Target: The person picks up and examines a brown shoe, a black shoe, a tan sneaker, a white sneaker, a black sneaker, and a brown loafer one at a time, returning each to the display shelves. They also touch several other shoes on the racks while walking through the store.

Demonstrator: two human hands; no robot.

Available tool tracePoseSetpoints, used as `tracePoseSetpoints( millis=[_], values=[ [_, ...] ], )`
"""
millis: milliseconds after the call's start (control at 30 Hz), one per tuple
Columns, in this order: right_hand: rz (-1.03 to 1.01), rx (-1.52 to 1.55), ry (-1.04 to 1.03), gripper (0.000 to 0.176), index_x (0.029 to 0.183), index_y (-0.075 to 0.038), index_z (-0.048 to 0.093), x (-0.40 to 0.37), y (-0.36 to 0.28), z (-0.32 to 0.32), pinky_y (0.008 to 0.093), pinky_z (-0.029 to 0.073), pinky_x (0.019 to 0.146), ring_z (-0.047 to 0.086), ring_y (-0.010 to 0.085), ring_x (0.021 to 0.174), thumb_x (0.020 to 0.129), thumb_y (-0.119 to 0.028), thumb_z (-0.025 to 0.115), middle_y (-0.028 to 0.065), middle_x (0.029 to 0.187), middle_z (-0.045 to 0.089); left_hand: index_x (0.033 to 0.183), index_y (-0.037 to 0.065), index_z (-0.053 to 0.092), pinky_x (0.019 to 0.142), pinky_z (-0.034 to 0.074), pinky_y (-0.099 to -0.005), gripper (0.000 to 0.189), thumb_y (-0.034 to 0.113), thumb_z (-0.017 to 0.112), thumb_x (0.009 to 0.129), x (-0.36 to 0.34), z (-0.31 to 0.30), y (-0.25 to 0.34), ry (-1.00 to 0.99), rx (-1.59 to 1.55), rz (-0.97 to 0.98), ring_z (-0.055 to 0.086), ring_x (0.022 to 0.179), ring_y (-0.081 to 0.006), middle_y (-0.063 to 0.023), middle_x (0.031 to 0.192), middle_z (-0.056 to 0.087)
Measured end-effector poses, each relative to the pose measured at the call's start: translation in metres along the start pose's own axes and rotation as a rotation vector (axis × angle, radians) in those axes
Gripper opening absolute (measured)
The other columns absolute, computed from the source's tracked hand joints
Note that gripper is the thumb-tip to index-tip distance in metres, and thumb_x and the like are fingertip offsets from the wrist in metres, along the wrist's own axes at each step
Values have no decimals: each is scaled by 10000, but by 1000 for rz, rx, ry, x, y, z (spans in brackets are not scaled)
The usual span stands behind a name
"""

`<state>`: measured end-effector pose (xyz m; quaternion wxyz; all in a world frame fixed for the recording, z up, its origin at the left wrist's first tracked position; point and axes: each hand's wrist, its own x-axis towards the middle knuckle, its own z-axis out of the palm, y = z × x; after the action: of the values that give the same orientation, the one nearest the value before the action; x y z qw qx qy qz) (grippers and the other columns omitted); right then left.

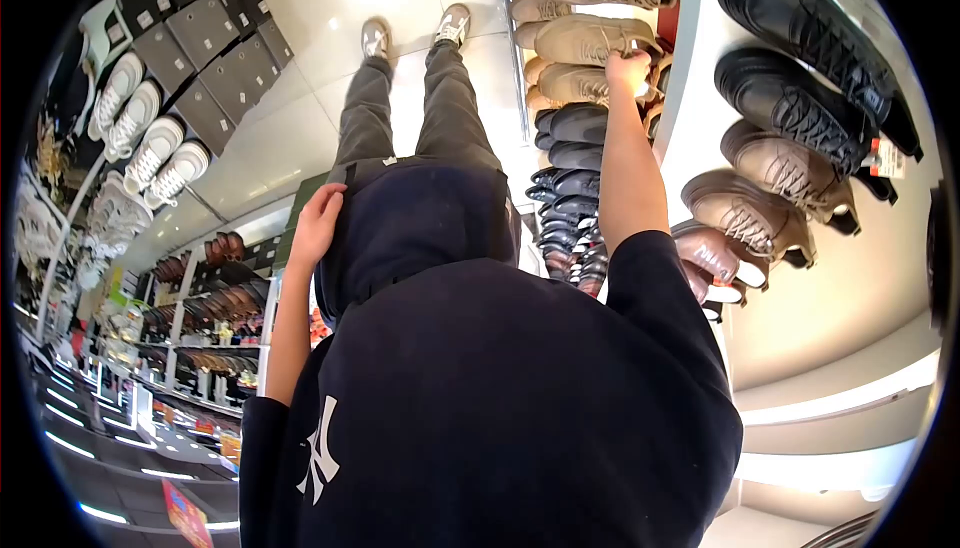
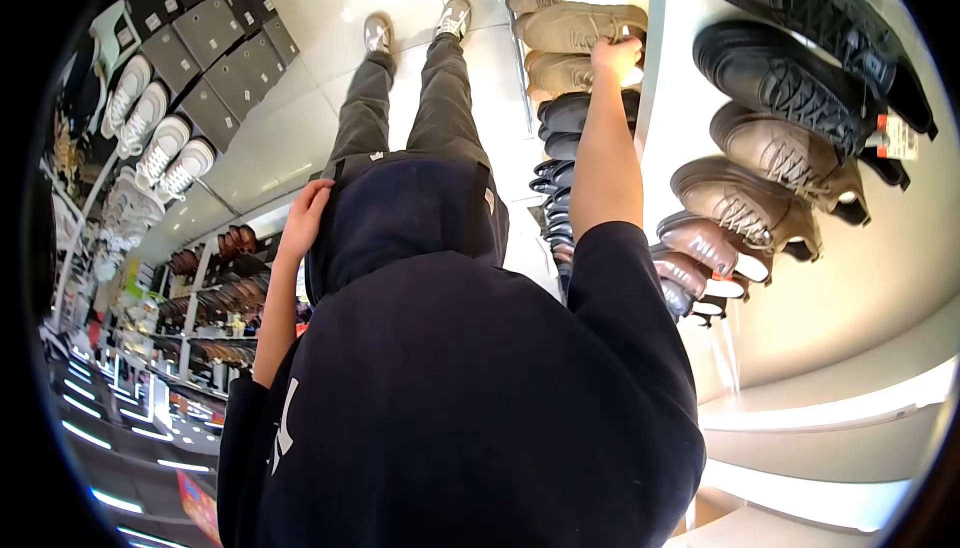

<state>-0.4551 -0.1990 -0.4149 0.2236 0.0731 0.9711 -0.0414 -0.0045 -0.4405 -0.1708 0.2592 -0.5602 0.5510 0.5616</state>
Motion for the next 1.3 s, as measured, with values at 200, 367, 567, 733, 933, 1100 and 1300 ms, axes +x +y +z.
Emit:
tracePoseSetpoints(
  millis=[200, 367, 567, 733, 933, 1100, 1300],
  values=[
    [98, -45, -174, 547, 1109, 79, 496, 22, -10, -4, 408, 439, 924, 541, 360, 1073, 655, -201, 620, 266, 1163, 524, 1080, 40, 574, 833, 414, -280, 273, 234, 477, 914, 33, -41, 6, -37, 152, 83, 564, 894, -171, -95, 923, 616],
    [160, -29, -280, 410, 940, 57, 638, 30, -2, -9, 397, 492, 832, 626, 369, 921, 654, -230, 583, 253, 953, 639, 1088, 52, 584, 851, 412, -286, 275, 234, 474, 913, 40, -82, 1, -46, 320, 112, 566, 924, -177, -102, 976, 626],
    [-128, 39, -42, 467, 904, 48, 645, -44, 7, 11, 383, 480, 796, 640, 327, 852, 644, -337, 700, 230, 865, 654, 1107, 47, 577, 859, 403, -273, 292, 248, 477, 920, 48, -116, 16, -135, 257, 112, 546, 947, -147, -69, 975, 608],
    [-270, 223, 8, 345, 875, 10, 572, -135, -19, -14, 406, 451, 793, 563, 341, 881, 684, -245, 704, 192, 927, 568, 1117, 40, 567, 860, 402, -258, 304, 260, 481, 926, 61, -120, 45, -205, 170, 254, 547, 949, -141, -66, 1015, 605],
    [-597, 724, -170, 248, 911, 14, 478, -266, -57, -82, 282, 483, 735, 556, 197, 887, 758, -34, 668, 177, 1259, 475, 1159, 29, 535, 924, 394, -276, 386, 307, 564, 892, 65, -104, 100, -292, -36, 430, 544, 1041, -176, -110, 1179, 545],
    [-729, 782, -459, 228, 932, -24, 481, -358, -114, -188, 289, 446, 864, 493, 193, 1104, 762, 4, 630, 143, 1351, 416, 1333, 26, 364, 1004, 323, -328, 680, 423, 600, 834, 45, -119, 149, -551, -88, 596, 391, 1214, -225, -144, 1334, 413],
    [-714, 1090, -402, 428, 1224, -40, 410, -382, -161, -213, 250, 469, 809, 565, 138, 982, 835, -3, 585, 140, 1451, 245, 1395, -10, 239, 1052, 281, -342, 825, 467, 590, 820, 16, -123, 170, -779, -192, 645, 367, 1266, -242, -166, 1372, 376]
  ],
)
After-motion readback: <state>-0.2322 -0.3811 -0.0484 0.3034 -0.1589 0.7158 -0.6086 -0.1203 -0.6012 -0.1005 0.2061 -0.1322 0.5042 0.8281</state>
